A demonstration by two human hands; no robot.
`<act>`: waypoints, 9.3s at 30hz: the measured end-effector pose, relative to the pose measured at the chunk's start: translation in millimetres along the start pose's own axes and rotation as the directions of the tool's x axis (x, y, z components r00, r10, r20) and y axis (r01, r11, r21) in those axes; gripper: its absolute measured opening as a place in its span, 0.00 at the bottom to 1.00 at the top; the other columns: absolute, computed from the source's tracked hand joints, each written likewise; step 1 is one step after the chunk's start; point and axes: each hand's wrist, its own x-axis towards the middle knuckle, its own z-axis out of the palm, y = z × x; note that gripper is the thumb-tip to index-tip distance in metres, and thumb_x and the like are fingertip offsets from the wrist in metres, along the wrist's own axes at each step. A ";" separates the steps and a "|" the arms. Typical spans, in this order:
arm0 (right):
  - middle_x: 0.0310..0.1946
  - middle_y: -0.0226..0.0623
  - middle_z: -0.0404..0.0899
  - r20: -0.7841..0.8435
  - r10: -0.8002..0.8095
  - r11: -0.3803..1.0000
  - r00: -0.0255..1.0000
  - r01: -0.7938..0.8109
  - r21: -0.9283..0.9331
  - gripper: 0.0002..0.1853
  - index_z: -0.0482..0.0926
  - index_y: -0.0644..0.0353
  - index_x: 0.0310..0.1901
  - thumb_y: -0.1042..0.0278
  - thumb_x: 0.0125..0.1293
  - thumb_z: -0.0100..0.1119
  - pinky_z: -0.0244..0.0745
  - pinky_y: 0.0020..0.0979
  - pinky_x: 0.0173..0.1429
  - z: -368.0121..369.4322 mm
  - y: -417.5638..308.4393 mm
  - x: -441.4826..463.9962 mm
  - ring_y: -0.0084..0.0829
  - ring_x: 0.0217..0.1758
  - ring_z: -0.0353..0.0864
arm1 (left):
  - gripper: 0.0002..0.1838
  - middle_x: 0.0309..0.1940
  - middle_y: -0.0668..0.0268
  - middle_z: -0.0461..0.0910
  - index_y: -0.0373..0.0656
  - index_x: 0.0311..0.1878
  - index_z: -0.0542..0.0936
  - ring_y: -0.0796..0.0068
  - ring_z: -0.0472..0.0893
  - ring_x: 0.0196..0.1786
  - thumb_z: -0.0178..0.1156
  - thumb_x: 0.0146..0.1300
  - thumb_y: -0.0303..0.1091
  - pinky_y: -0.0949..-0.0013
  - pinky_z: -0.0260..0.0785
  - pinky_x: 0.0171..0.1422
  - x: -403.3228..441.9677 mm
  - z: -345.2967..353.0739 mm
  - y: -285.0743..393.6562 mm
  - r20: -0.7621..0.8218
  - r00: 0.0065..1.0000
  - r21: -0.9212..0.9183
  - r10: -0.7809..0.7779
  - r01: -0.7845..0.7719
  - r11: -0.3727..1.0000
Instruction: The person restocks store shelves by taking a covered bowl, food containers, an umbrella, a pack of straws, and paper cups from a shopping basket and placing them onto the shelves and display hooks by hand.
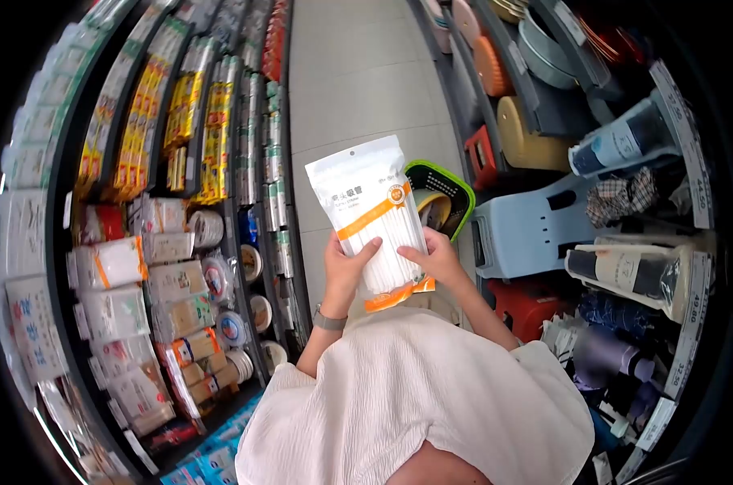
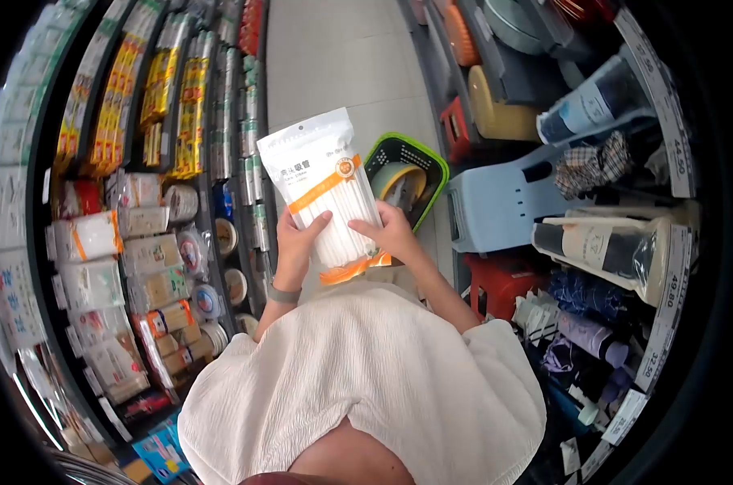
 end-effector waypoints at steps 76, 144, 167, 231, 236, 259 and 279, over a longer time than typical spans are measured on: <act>0.42 0.38 0.87 0.760 -0.033 0.996 0.649 0.088 -0.032 0.15 0.83 0.69 0.51 0.68 0.69 0.67 0.80 0.25 0.46 667.5 -67.8 245.6 0.22 0.41 0.85 | 0.15 0.39 0.64 0.87 0.31 0.45 0.85 0.84 0.81 0.40 0.69 0.69 0.36 0.75 0.73 0.46 -63.7 -545.0 141.9 -0.891 0.225 0.293 0.395 -0.380 0.877; 0.41 0.40 0.87 0.893 -0.243 0.966 0.378 0.181 0.187 0.14 0.83 0.73 0.47 0.70 0.65 0.68 0.79 0.26 0.45 882.6 -147.2 431.3 0.24 0.41 0.85 | 0.10 0.40 0.62 0.87 0.29 0.43 0.84 0.79 0.81 0.43 0.65 0.62 0.25 0.72 0.72 0.52 65.4 -668.8 278.9 -0.742 -0.370 0.665 0.559 -0.304 0.682; 0.41 0.40 0.87 0.919 -0.244 0.970 0.308 0.090 0.227 0.11 0.84 0.71 0.46 0.73 0.66 0.66 0.78 0.27 0.47 873.1 -155.7 422.0 0.24 0.42 0.84 | 0.09 0.42 0.62 0.87 0.28 0.46 0.84 0.78 0.82 0.44 0.63 0.62 0.20 0.73 0.72 0.52 60.5 -678.9 277.1 -0.720 -0.334 0.692 0.608 -0.403 0.599; 0.32 0.34 0.85 0.815 0.163 0.984 0.556 -0.036 -0.172 0.08 0.80 0.64 0.43 0.68 0.71 0.64 0.75 0.23 0.31 634.9 96.2 476.8 0.21 0.29 0.82 | 0.10 0.35 0.59 0.85 0.37 0.48 0.77 0.72 0.85 0.26 0.58 0.73 0.34 0.74 0.72 0.24 87.7 -580.8 -21.2 -0.963 0.266 -0.020 -0.034 0.058 0.998; 0.27 0.37 0.84 0.658 0.300 0.913 0.691 -0.007 -0.408 0.07 0.80 0.68 0.41 0.73 0.68 0.58 0.79 0.26 0.33 505.4 170.2 506.0 0.24 0.28 0.83 | 0.14 0.37 0.56 0.86 0.37 0.49 0.81 0.66 0.87 0.30 0.60 0.70 0.37 0.68 0.76 0.27 25.6 -535.3 -184.3 -0.767 0.350 -0.450 -0.537 0.302 0.840; 0.28 0.50 0.87 -0.651 0.391 0.505 0.651 -0.743 -0.440 0.16 0.84 0.72 0.33 0.64 0.61 0.57 0.81 0.35 0.29 171.1 414.6 49.6 0.37 0.24 0.87 | 0.10 0.27 0.59 0.83 0.38 0.31 0.80 0.69 0.81 0.27 0.56 0.68 0.32 0.70 0.73 0.30 12.7 -704.7 -390.8 -0.079 0.788 -0.235 -0.610 0.580 0.780; 0.31 0.47 0.87 -0.625 0.646 0.636 0.437 -0.761 0.125 0.15 0.79 0.70 0.41 0.64 0.64 0.57 0.79 0.33 0.26 93.0 377.1 -86.4 0.35 0.24 0.87 | 0.13 0.27 0.59 0.85 0.36 0.32 0.82 0.71 0.83 0.28 0.58 0.67 0.37 0.66 0.75 0.33 -48.6 -540.9 -362.7 0.024 0.740 0.589 -0.672 0.533 0.607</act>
